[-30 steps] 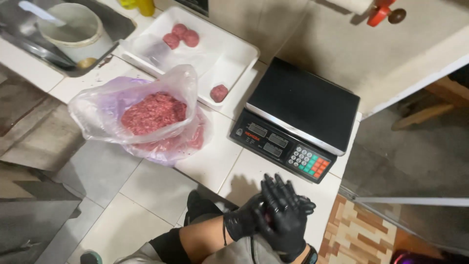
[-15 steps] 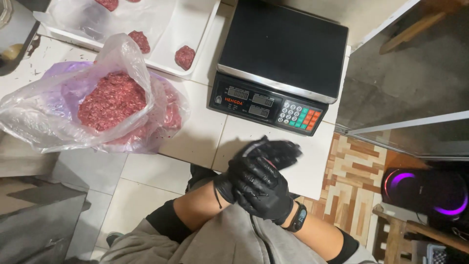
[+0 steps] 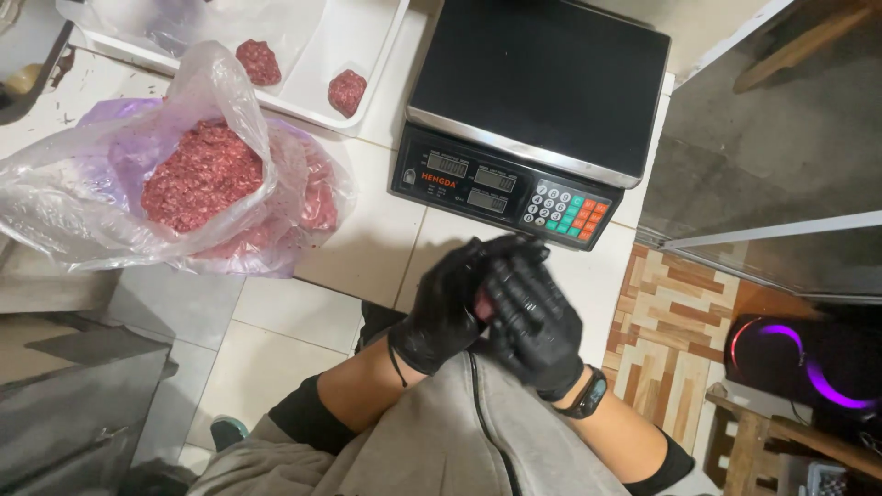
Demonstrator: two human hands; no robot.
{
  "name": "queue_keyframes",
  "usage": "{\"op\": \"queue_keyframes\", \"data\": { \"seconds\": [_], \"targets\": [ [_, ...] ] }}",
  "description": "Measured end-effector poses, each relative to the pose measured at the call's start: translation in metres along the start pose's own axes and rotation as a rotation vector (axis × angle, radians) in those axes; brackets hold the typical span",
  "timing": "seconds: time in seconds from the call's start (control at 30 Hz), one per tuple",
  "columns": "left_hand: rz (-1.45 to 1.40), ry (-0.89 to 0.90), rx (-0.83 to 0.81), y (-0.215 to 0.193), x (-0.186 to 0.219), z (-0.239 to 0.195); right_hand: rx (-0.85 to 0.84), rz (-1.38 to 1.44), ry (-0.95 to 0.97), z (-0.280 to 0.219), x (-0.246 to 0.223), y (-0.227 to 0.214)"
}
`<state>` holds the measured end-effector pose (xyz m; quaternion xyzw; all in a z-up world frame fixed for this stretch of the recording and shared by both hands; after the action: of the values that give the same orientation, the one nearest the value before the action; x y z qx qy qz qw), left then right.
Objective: Portioning ground meat using a scale and rolling it into balls.
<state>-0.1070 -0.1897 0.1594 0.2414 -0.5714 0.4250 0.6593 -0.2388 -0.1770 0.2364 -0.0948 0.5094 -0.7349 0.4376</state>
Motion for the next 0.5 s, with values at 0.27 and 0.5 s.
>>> {"op": "queue_keyframes", "data": {
  "seconds": [0.27,0.5],
  "targets": [
    [-0.557,0.032,0.016,0.018,-0.027,-0.006,0.007,0.020,0.067,0.008,0.003,-0.017],
    [-0.688,0.057,0.092,0.014,-0.018,-0.014,-0.133,0.475,-0.100,0.013,-0.004,-0.010]
  ]
}}
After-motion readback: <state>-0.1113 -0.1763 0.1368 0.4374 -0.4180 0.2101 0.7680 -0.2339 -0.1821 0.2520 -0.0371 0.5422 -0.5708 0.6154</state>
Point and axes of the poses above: each hand's wrist, its own z-axis towards the middle knuckle, its own y-axis out of the palm, x = y × z, the point moved 3 cm from there along z, towards the middle knuckle, and after that the axes turned 11 degrees about -x, right-handed, at the moved point
